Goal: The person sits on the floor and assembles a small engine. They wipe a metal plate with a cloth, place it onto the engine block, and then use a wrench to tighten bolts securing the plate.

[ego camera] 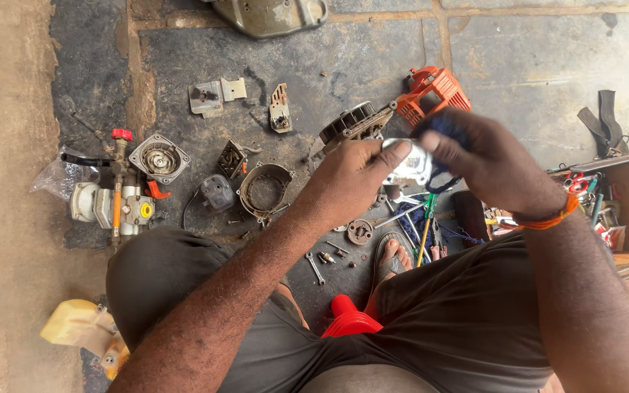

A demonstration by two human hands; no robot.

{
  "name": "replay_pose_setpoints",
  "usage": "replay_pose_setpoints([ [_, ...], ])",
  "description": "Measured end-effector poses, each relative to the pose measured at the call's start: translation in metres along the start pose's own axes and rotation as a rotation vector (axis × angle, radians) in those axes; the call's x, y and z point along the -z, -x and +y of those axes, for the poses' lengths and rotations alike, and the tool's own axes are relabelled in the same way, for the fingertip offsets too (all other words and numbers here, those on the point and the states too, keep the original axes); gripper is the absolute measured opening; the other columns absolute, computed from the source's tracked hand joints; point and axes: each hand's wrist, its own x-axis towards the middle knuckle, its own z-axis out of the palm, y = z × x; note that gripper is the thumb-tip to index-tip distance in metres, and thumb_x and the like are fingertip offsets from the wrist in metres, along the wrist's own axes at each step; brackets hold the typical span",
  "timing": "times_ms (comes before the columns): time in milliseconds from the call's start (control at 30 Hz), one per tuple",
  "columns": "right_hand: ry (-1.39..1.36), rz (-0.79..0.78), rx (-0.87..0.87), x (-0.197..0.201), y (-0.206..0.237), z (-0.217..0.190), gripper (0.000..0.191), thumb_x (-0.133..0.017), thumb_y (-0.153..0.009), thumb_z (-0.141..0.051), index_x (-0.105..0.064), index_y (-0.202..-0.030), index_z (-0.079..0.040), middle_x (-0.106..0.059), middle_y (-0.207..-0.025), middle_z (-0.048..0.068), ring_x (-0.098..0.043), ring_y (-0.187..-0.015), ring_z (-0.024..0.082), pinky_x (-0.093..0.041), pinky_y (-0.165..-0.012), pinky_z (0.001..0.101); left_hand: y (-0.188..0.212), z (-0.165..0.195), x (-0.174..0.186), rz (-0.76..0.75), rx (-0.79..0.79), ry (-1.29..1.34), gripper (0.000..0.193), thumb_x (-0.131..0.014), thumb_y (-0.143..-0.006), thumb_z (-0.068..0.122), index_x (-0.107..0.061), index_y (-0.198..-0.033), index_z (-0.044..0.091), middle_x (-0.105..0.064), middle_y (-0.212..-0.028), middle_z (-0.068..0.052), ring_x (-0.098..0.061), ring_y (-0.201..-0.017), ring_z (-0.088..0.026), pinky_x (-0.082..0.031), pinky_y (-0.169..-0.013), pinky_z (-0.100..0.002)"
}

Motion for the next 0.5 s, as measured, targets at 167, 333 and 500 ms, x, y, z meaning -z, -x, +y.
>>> replay_pose_setpoints([
  [167,-0.042,0.269,0.077,-0.009,0.000,-0.014,0.037,-0.050,-0.109,-0.029,-0.064,-0.131,-0.003,-0.064,-0.104,0.002,-0.061,-0.093,0.009,-0.051,-0.081,0.0259,-0.003,-0.006,-0.001,0.091,0.229,0.459,0.049,-0.046,-0.104,0.051,-0.073,-0.108,0.009,-0.074,-0.080,0.001,-0.065,-0.063,-0.005,-0.054,-0.051,-0.021],
  [333,-0.022,0.405,0.229,-0.038,0.000,-0.009,0.030,-0.068,-0.102,-0.018,-0.062,-0.126,0.000,-0.070,-0.113,0.005,-0.068,-0.102,0.013,-0.057,-0.090,0.0289,-0.005,-0.006,-0.007,0.183,0.239,0.480,0.049,-0.046,-0.106,0.048,-0.072,-0.107,0.007,-0.065,-0.075,0.001,-0.066,-0.065,-0.005,-0.054,-0.053,-0.021],
  [500,0.367,0.463,0.413,-0.073,0.007,-0.011,0.021,-0.080,-0.095,-0.005,-0.070,-0.114,-0.002,-0.070,-0.107,0.012,-0.072,-0.093,0.022,-0.058,-0.081,0.0308,-0.001,-0.011,-0.017,0.198,0.235,0.593,0.049,-0.042,-0.108,0.047,-0.071,-0.107,0.007,-0.067,-0.080,0.002,-0.067,-0.073,-0.002,-0.058,-0.061,-0.020],
])
